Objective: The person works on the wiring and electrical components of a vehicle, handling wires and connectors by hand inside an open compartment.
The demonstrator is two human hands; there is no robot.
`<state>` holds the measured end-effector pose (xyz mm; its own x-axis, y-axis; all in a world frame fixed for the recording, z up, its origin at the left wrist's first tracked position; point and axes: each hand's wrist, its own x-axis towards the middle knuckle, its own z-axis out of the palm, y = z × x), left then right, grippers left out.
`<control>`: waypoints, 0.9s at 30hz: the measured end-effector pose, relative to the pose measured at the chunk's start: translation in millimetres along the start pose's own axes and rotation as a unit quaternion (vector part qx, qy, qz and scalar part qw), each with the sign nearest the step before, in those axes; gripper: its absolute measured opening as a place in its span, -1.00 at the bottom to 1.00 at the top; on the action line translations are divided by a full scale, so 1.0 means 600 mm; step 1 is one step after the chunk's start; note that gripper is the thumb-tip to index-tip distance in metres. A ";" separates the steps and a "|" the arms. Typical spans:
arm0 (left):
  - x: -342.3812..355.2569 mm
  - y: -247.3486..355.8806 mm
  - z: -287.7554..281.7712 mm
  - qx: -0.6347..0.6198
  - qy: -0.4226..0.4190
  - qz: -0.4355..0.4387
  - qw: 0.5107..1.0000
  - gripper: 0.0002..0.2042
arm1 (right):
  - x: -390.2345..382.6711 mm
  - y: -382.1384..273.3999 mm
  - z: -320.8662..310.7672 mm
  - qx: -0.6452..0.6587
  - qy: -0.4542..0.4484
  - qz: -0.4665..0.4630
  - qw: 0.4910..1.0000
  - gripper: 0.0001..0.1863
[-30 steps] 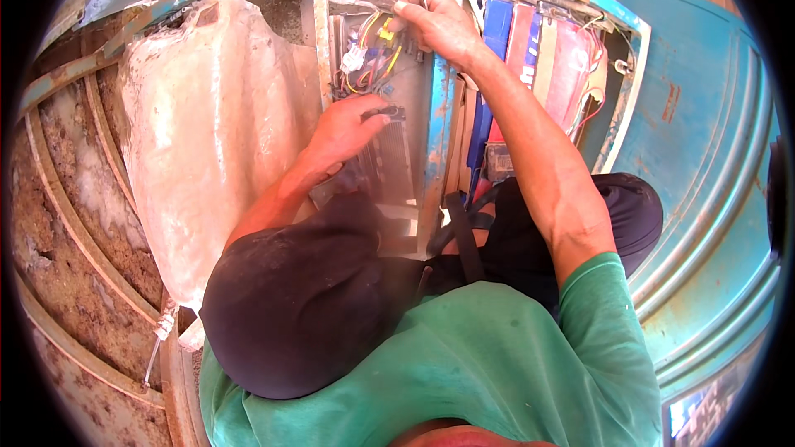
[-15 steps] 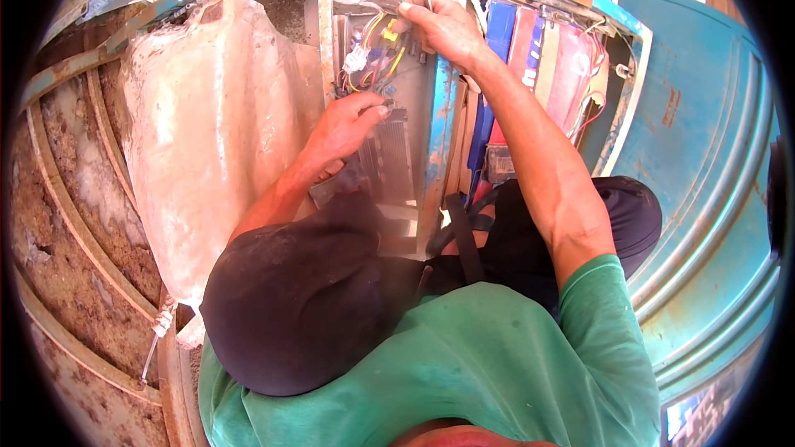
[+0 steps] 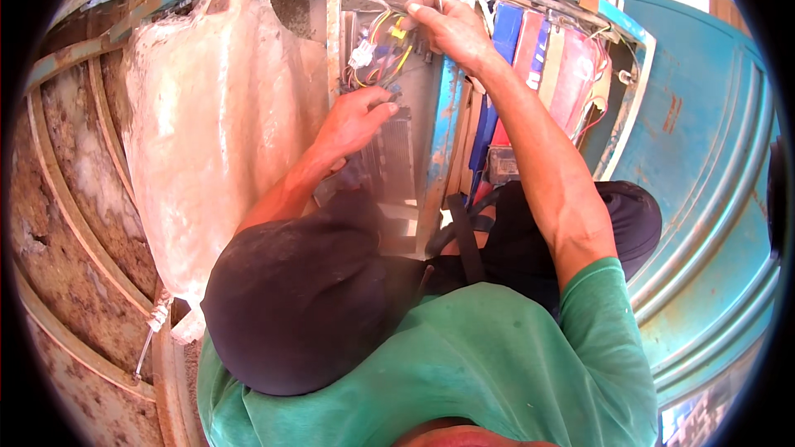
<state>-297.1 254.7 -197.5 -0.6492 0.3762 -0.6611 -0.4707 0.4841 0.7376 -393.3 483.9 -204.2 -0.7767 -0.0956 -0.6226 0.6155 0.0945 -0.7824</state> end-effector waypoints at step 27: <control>0.002 -0.029 0.010 -0.116 0.014 0.045 0.992 -0.78 | -0.088 0.050 0.020 -0.197 -0.196 -0.033 0.960 -0.80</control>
<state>-286.0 251.7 -212.0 -0.7096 0.3857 -0.5896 -0.5329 0.2536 0.8073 -332.3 479.6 -194.9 -0.6539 -0.4727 -0.5907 0.4087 0.4364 -0.8016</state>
